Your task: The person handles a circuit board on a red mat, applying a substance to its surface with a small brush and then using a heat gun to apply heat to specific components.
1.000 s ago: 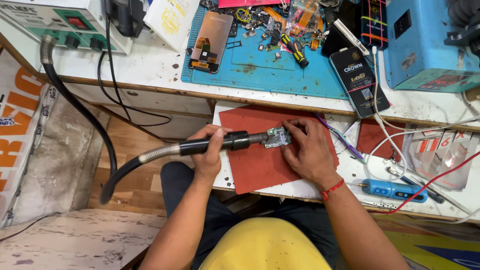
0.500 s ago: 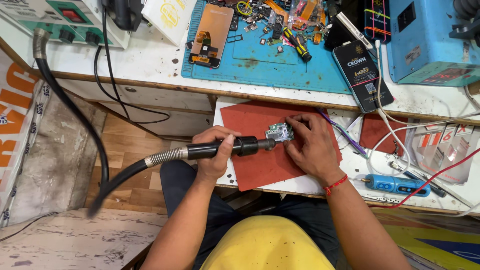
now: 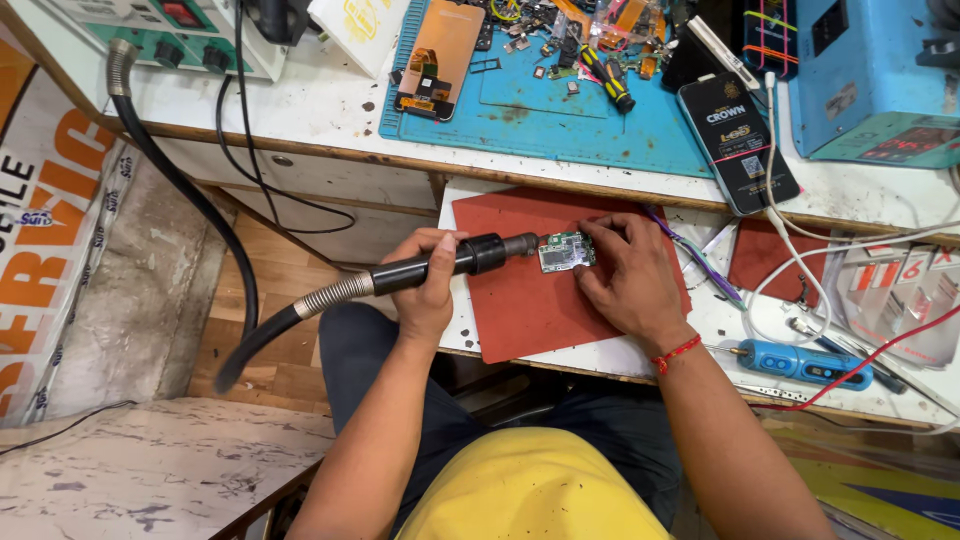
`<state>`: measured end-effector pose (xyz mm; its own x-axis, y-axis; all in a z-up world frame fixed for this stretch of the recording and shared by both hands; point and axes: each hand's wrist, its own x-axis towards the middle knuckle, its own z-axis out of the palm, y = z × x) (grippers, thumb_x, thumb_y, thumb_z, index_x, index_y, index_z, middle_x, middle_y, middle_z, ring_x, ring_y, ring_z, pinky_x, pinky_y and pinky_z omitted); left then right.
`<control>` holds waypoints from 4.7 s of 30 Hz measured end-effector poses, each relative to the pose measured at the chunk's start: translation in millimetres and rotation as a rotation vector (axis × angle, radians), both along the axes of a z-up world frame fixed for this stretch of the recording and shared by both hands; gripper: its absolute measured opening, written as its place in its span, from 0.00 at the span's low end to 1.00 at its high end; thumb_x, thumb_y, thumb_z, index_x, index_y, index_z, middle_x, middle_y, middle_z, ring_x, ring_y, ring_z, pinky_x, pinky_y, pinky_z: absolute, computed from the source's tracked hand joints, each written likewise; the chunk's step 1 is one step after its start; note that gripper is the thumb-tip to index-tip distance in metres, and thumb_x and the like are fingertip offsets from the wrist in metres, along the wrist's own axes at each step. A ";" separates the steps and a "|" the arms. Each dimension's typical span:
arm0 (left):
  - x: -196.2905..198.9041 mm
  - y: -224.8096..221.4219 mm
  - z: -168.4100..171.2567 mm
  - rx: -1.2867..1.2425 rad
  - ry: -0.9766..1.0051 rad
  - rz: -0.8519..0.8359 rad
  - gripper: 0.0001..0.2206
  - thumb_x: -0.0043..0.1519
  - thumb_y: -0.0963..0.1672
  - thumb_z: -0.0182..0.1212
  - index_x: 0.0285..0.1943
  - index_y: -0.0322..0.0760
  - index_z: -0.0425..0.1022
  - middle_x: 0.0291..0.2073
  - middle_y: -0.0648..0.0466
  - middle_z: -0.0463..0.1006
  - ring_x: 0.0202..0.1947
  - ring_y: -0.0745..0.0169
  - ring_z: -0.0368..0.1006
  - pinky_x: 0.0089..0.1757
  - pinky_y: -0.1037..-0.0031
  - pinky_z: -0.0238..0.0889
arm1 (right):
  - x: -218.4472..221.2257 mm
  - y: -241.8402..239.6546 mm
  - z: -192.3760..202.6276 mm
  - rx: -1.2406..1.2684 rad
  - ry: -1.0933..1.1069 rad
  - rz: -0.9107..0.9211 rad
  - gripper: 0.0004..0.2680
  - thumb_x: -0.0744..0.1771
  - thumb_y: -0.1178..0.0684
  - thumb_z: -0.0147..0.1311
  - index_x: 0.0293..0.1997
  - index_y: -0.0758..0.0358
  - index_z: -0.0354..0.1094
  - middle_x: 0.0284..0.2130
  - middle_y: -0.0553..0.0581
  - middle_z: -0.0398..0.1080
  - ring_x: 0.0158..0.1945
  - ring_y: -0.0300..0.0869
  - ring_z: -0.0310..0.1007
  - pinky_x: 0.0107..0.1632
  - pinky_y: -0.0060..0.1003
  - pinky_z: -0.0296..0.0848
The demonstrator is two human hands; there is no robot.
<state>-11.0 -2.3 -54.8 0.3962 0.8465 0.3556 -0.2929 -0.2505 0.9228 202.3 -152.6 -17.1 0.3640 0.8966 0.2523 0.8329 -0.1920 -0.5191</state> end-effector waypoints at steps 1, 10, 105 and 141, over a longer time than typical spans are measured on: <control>-0.7 0.4 0.2 -0.007 -0.009 0.027 0.12 0.67 0.44 0.58 0.35 0.28 0.76 0.35 0.48 0.82 0.36 0.65 0.77 0.44 0.73 0.70 | -0.2 1.1 -0.1 -0.004 0.004 -0.005 0.19 0.61 0.54 0.62 0.58 0.61 0.73 0.51 0.59 0.68 0.57 0.55 0.64 0.60 0.48 0.65; -2.3 1.7 3.9 0.099 0.025 -0.050 0.12 0.67 0.43 0.58 0.32 0.29 0.74 0.33 0.48 0.83 0.32 0.66 0.75 0.39 0.73 0.69 | 0.7 -0.5 1.4 0.020 -0.005 0.009 0.19 0.61 0.53 0.63 0.58 0.62 0.72 0.51 0.60 0.67 0.56 0.56 0.64 0.60 0.48 0.66; -0.9 -4.1 5.9 -0.017 0.054 0.076 0.11 0.68 0.43 0.58 0.35 0.27 0.73 0.35 0.46 0.81 0.37 0.63 0.76 0.44 0.71 0.68 | 4.1 2.1 -4.2 -0.005 -0.024 -0.028 0.18 0.63 0.61 0.55 0.61 0.58 0.74 0.50 0.56 0.69 0.53 0.53 0.65 0.58 0.47 0.67; 0.4 -5.5 8.1 -0.052 0.073 0.056 0.11 0.67 0.44 0.58 0.36 0.28 0.75 0.37 0.47 0.82 0.38 0.64 0.76 0.45 0.72 0.70 | 1.1 1.5 -2.5 -0.042 -0.014 -0.028 0.20 0.62 0.58 0.58 0.63 0.59 0.71 0.51 0.57 0.67 0.54 0.55 0.62 0.59 0.48 0.65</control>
